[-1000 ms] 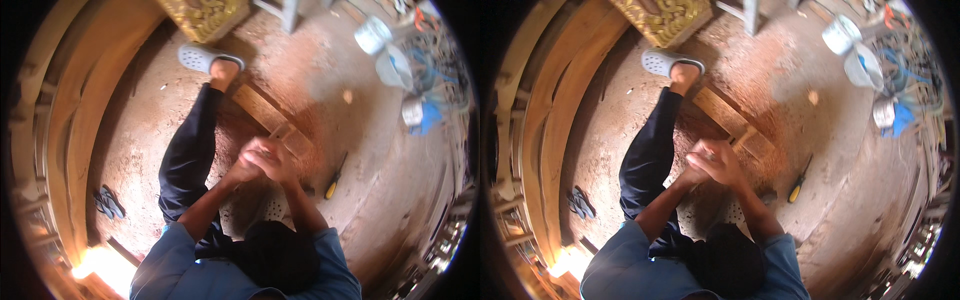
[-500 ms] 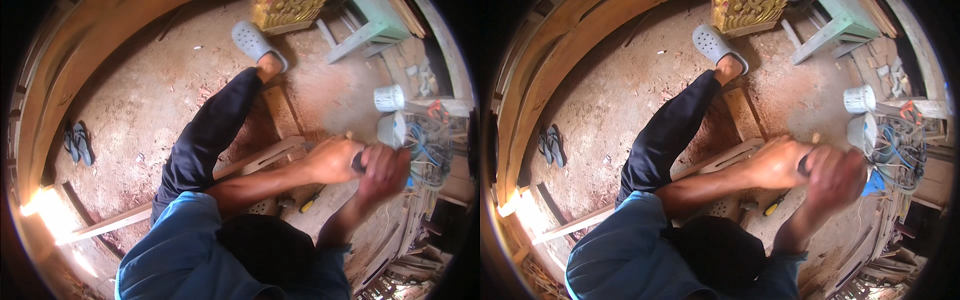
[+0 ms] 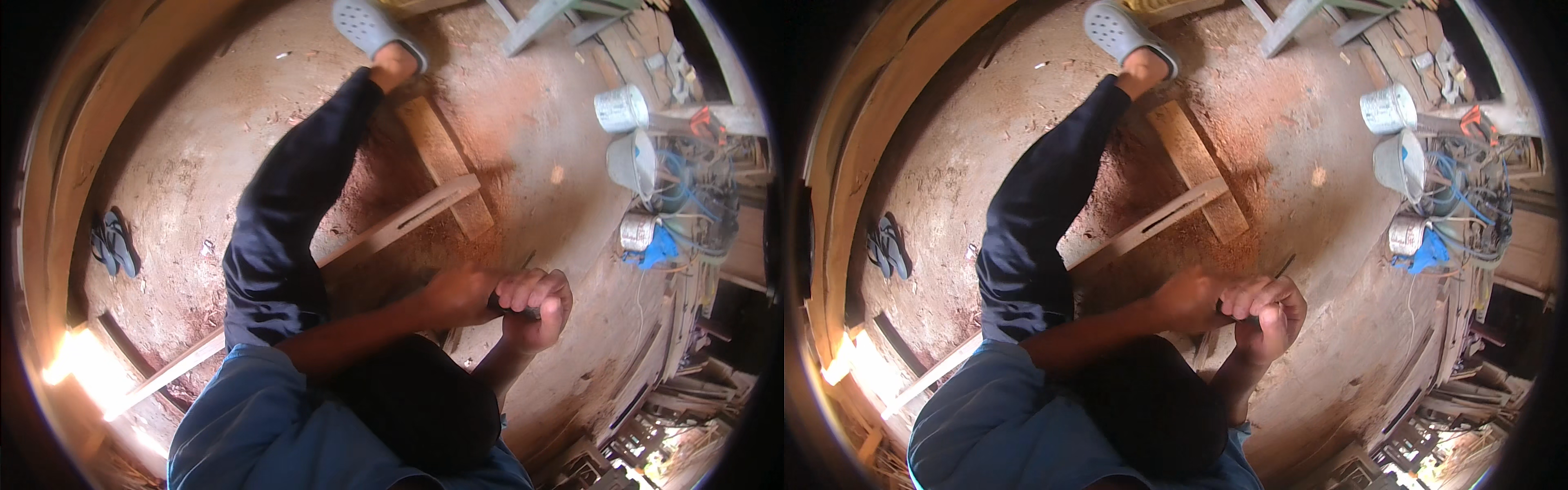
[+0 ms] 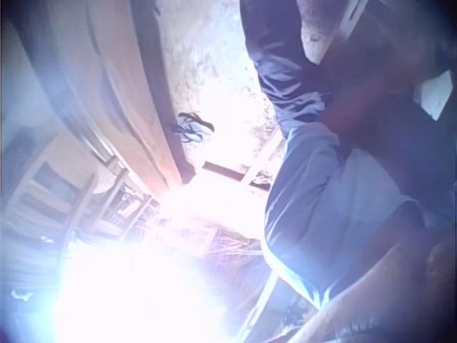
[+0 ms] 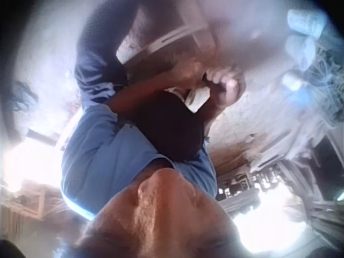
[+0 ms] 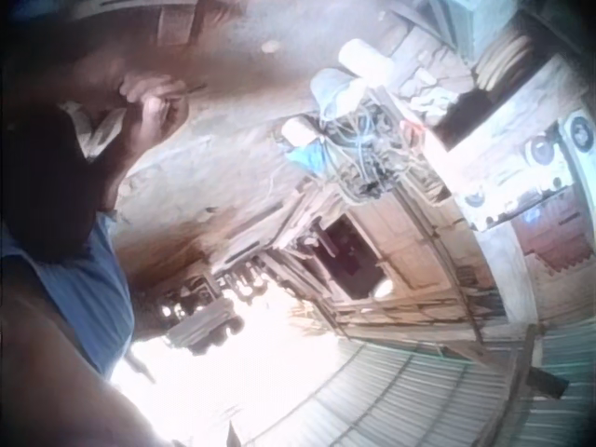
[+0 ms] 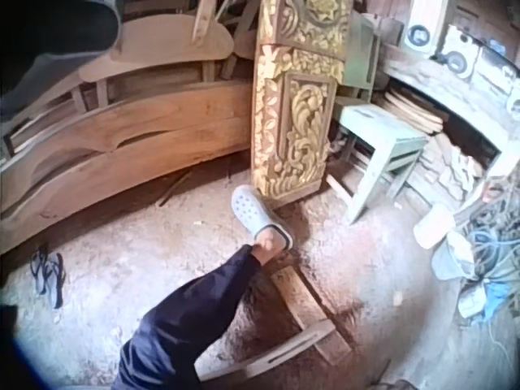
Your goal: The person uses a power drill to carve a pattern into a wooden plank, then switches to a chisel and hammer to refine the carved area. The work is performed on the floor in a cluttered workshop.
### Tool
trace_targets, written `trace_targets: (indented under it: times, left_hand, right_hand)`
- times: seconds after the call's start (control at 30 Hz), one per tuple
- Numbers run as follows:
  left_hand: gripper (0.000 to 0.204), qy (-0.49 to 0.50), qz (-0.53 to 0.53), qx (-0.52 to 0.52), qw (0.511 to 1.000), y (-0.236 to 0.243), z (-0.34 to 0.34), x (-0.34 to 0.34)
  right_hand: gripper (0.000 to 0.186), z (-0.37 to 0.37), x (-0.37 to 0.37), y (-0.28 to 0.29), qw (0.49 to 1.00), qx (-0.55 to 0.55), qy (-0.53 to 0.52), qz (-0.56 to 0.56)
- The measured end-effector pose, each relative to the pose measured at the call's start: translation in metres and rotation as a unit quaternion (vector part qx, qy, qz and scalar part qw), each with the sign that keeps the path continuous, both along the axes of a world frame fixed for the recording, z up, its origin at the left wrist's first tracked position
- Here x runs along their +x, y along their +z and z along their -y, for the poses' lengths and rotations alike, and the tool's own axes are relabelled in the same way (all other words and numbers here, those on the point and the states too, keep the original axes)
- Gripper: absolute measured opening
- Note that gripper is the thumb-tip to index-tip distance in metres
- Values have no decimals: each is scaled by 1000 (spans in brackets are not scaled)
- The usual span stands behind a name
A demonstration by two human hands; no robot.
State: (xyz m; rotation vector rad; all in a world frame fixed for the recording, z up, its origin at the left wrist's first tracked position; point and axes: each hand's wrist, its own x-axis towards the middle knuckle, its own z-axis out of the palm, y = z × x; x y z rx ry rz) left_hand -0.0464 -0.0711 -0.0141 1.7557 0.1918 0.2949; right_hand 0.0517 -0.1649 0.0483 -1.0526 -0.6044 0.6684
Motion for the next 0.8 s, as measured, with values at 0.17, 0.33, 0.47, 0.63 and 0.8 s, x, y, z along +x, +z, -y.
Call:
trace_targets:
  times: [0.17, 0.33, 0.47, 0.63, 0.8]
  left_hand:
    - [36, 11, 20, 42, 999, -5, -7, 26]
    - [68, -22, -53, 171, 984, -8, -24, 7]
    - [75, -3, -96, 269, 958, -17, -84, -48]
    - [57, 5, -475, 224, 851, -67, -184, -70]
    - [52, 38, -383, 177, 906, -91, -181, -59]
  right_hand:
    - [37, -2, 26, -13, 993, 73, 84, 37]
    - [40, -10, 25, -19, 993, 59, 83, 53]
    - [39, -24, 38, -18, 992, 123, 0, -8]
    - [39, -52, 70, -27, 992, 113, 7, 59]
    - [41, -88, 85, -32, 998, 36, -12, 43]
